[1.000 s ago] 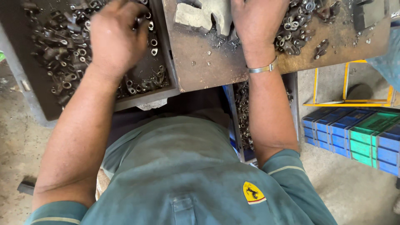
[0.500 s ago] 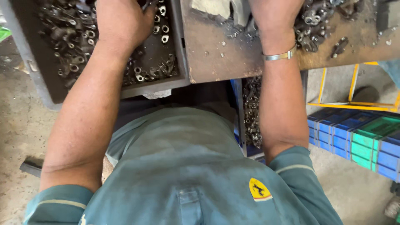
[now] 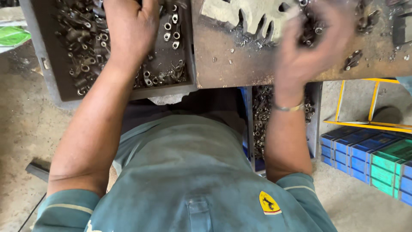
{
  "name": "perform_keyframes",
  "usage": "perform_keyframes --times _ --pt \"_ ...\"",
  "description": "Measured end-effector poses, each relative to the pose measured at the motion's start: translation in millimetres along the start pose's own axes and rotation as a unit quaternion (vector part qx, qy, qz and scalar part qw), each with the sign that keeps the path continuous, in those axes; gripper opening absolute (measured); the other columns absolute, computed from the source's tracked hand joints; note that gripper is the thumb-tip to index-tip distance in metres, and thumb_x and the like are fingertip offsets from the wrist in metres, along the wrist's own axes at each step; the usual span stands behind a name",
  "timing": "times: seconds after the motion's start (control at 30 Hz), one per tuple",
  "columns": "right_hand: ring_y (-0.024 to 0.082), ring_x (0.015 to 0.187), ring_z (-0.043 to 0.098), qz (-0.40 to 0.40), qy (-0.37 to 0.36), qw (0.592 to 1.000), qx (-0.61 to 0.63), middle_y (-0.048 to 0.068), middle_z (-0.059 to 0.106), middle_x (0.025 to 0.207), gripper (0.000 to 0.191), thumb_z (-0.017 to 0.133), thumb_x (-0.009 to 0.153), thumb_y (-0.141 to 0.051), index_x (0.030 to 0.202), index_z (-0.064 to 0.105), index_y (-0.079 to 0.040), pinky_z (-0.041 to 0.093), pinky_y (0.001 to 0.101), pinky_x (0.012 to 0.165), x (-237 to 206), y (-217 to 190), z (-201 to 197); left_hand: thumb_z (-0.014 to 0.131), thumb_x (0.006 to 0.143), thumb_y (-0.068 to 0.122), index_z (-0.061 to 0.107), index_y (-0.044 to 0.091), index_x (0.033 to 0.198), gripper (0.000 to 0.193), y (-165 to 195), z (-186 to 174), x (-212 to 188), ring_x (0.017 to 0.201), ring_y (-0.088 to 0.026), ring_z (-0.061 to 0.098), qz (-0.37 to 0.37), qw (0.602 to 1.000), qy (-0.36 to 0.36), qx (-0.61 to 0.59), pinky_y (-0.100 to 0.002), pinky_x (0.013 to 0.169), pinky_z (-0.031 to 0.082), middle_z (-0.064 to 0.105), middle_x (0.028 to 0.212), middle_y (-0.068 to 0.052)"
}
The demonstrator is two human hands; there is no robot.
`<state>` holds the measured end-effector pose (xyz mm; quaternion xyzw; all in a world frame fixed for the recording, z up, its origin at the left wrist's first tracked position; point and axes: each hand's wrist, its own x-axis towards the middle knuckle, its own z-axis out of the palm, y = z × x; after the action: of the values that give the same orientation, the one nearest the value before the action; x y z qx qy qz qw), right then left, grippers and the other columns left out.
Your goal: The person repeatedly picks small metal parts from a bin and grinds them on a bench grinder, then places the finished parts into a blue bin. The process is continuous and repetitive throughout the clip.
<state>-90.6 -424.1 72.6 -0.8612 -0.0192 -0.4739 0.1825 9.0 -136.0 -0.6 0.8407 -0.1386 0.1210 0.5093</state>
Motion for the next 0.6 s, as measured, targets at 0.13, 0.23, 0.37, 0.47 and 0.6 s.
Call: perform_keyframes --times 0.13,0.23,0.37,0.47,0.6 --pt "0.031 0.113 0.066 -0.111 -0.183 0.958 0.193 0.017 0.067 0.120 0.051 0.087 0.092 -0.033 0.123 0.064 0.000 0.058 0.0420 0.098 -21 -44 12 0.050 0.114 0.012 0.072 0.001 0.098 0.029 58 5 -17 0.066 -0.010 0.067 0.065 0.984 -0.043 -0.160 -0.028 0.057 0.050 0.068 0.075 -0.004" --pt "0.026 0.110 0.076 -0.086 -0.169 0.960 0.207 0.010 0.075 0.119 0.046 0.094 0.098 -0.032 0.125 0.069 -0.005 0.064 0.0354 0.093 -23 -59 15 0.062 0.114 0.022 0.070 0.001 0.084 0.037 79 12 -20 0.052 -0.012 0.058 0.006 0.990 -0.045 -0.134 -0.030 0.049 0.041 0.063 0.062 -0.003" --pt "0.025 0.096 0.075 -0.073 -0.173 0.970 0.157 0.010 0.076 0.108 0.034 0.093 0.100 -0.024 0.120 0.071 -0.006 0.062 0.0339 0.082 -12 -55 5 0.061 0.114 0.023 0.070 0.002 0.088 0.034 79 15 -15 0.057 -0.010 0.064 -0.056 0.964 -0.119 -0.231 -0.027 0.050 0.047 0.067 0.067 -0.003" --pt "0.028 0.086 0.072 -0.081 -0.177 0.978 0.074 0.011 0.074 0.098 0.032 0.093 0.097 -0.023 0.111 0.071 -0.004 0.057 0.0390 0.076 1 -32 7 0.063 0.110 0.022 0.070 0.001 0.086 0.033 58 16 -6 0.055 -0.017 0.065 -0.018 0.983 -0.112 -0.145 -0.031 0.051 0.049 0.066 0.066 -0.006" --pt "0.034 0.069 0.064 -0.087 -0.141 0.986 -0.019 0.013 0.067 0.078 0.029 0.088 0.085 -0.021 0.087 0.066 -0.002 0.051 0.0437 0.063 11 13 30 0.076 0.099 0.023 0.071 0.002 0.093 0.022 2 13 1 0.069 -0.033 0.067 0.144 0.966 -0.045 0.211 -0.043 0.064 0.052 0.068 0.077 -0.014"
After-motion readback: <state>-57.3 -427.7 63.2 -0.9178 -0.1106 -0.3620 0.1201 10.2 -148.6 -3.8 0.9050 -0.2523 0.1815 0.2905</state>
